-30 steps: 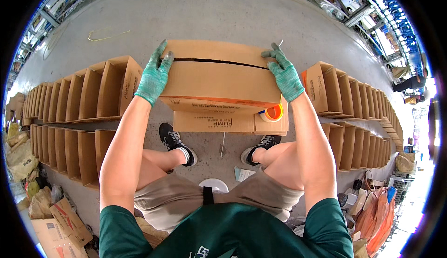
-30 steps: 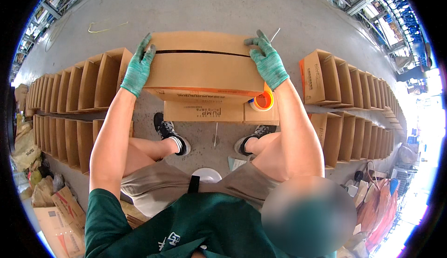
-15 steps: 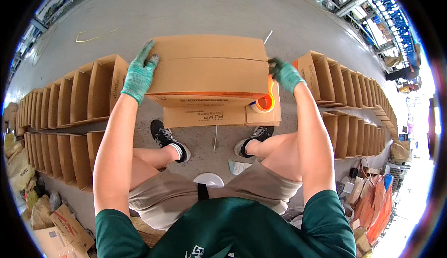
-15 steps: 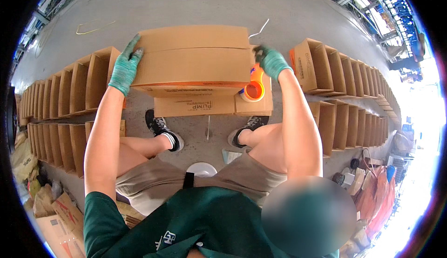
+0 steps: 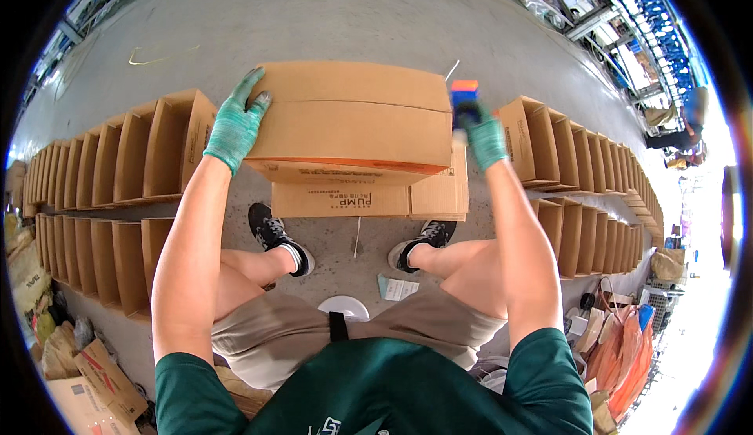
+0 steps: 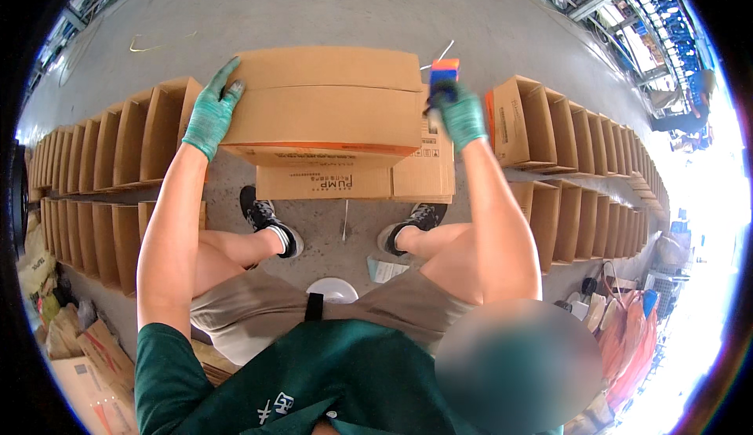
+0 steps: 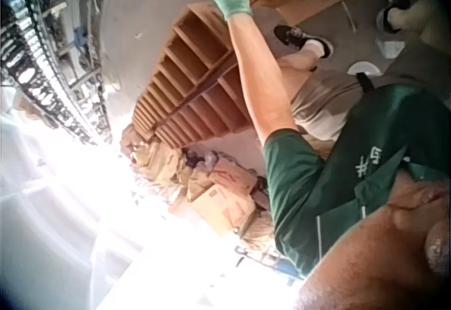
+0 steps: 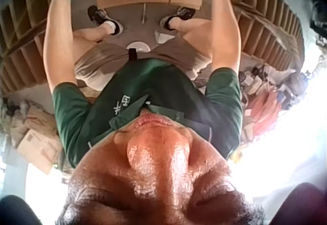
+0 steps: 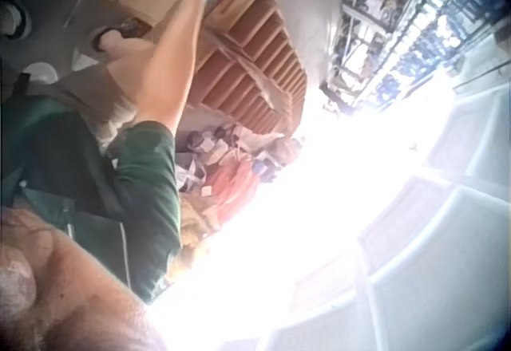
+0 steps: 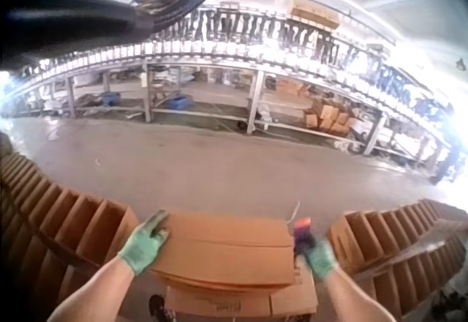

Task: The person repeatedly picks up flat cardboard boxes, folds them into rectangular shapes, and seals them using a handheld tape dispenser. The person works in a warehouse setting, processing a stack of boxes one by one and placing the finished units into a pile.

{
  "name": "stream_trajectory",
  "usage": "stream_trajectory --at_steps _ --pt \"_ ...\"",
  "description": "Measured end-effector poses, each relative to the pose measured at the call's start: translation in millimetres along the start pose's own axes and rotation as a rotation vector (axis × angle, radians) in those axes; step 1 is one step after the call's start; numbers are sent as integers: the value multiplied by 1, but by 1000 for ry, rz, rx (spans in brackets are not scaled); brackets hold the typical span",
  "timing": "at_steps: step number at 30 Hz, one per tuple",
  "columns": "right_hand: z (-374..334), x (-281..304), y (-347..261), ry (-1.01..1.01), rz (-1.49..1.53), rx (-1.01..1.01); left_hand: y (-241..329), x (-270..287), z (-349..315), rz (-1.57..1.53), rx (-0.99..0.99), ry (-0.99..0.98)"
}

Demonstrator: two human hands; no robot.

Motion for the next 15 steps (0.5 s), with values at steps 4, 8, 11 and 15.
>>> stream_trajectory --at_steps 4,8,11,15 --pt "-11 25 -114 -54 407 343 13 -5 0 74 80 -13" --pt "3 -19 -157 -301 205 420 6 -9 4 32 39 -32" --pt "14 -47 -161 -536 -19 264 5 -9 6 44 11 -36" --pt "28 -58 -150 -617 7 264 9 -2 4 213 -72 39"
Point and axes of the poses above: each hand's wrist, its own z-axis towards the middle knuckle, its own x-axis out of the back of the hand, y = z × x, the point moved 4 cm from there along z, towards the middle knuckle, and after that the axes turned 10 degrees about -y, right-handed, at the moved point
